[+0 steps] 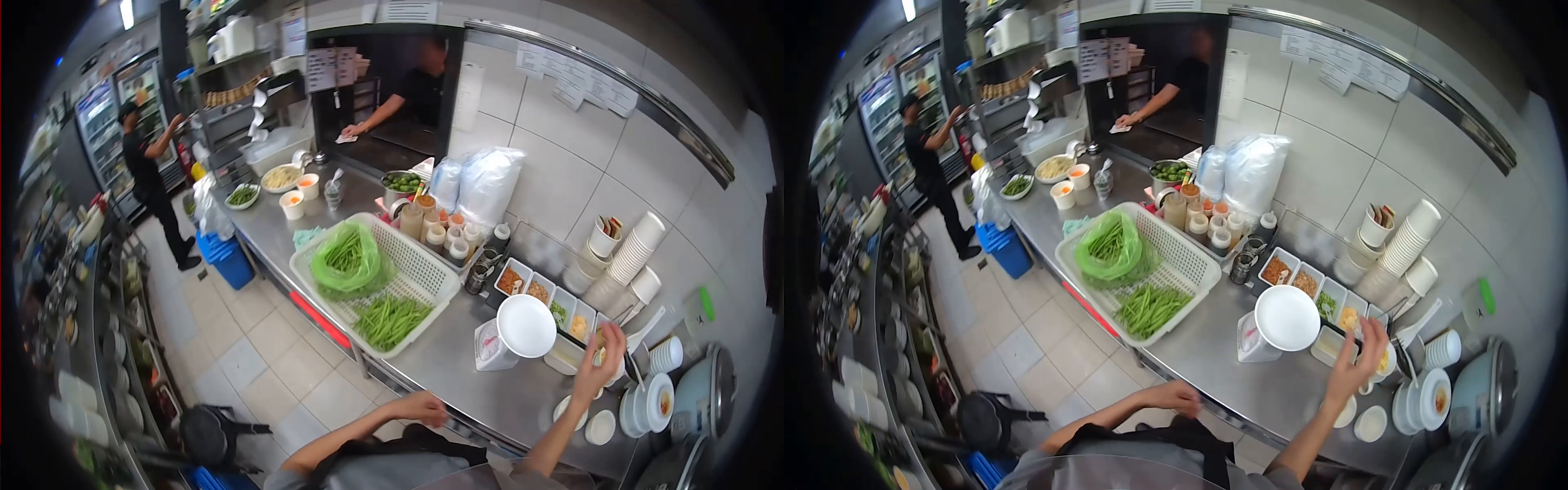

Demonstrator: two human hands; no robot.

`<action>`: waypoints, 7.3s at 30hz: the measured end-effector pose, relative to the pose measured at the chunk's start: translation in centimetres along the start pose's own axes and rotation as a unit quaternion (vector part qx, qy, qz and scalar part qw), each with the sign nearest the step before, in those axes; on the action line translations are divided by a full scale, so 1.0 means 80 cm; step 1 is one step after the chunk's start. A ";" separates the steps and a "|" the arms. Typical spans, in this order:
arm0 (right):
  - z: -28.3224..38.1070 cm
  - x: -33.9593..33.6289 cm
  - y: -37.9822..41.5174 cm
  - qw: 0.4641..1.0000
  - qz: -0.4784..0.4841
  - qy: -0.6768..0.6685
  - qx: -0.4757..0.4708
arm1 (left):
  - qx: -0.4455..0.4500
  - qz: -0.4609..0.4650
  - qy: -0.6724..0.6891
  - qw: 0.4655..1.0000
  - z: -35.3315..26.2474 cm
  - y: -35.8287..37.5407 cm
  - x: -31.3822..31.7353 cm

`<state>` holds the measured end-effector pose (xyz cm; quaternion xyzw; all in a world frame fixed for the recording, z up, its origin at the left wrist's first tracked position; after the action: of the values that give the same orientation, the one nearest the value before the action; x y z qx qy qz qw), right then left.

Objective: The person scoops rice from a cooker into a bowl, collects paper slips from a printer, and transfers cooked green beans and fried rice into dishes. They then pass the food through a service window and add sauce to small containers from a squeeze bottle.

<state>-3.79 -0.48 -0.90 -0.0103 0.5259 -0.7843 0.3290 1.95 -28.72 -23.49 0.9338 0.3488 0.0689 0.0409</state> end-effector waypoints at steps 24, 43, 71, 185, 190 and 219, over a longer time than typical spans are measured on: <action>0.299 0.330 -0.027 0.994 0.034 -0.068 -0.072 | -0.475 -0.114 -0.261 0.832 0.400 0.494 -0.416; 0.307 0.336 -0.078 0.968 0.117 0.145 -0.170 | -0.385 -0.141 -0.386 0.826 0.324 0.325 -0.657; 1.019 1.389 -0.261 0.911 0.316 -0.148 -0.219 | 0.040 0.047 -0.234 0.970 -0.126 0.532 -0.989; 0.084 0.294 -0.431 0.847 0.498 -0.080 -0.171 | 0.360 -0.221 -0.730 0.537 -0.505 -0.272 -0.264; 0.111 0.322 -0.393 0.823 0.531 0.040 -0.198 | 0.345 -0.227 -0.742 0.528 -0.495 -0.302 -0.276; 0.025 0.295 -0.350 0.866 0.310 -0.392 -0.003 | 0.413 -0.012 0.341 0.844 -0.484 -0.339 -0.329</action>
<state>-35.70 -8.09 15.48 -0.1547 0.3323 -0.5717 0.7340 -41.29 -24.50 8.75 0.7776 0.3485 0.2317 -0.4693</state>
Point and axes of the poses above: each hand's wrist, its own y-axis away from the middle knuckle, its own x-axis out of the palm, z = x × y, the point moved 2 cm from there along -y, towards the middle knuckle, and after that the axes turned 2 degrees about x, right-handed, at the moved point
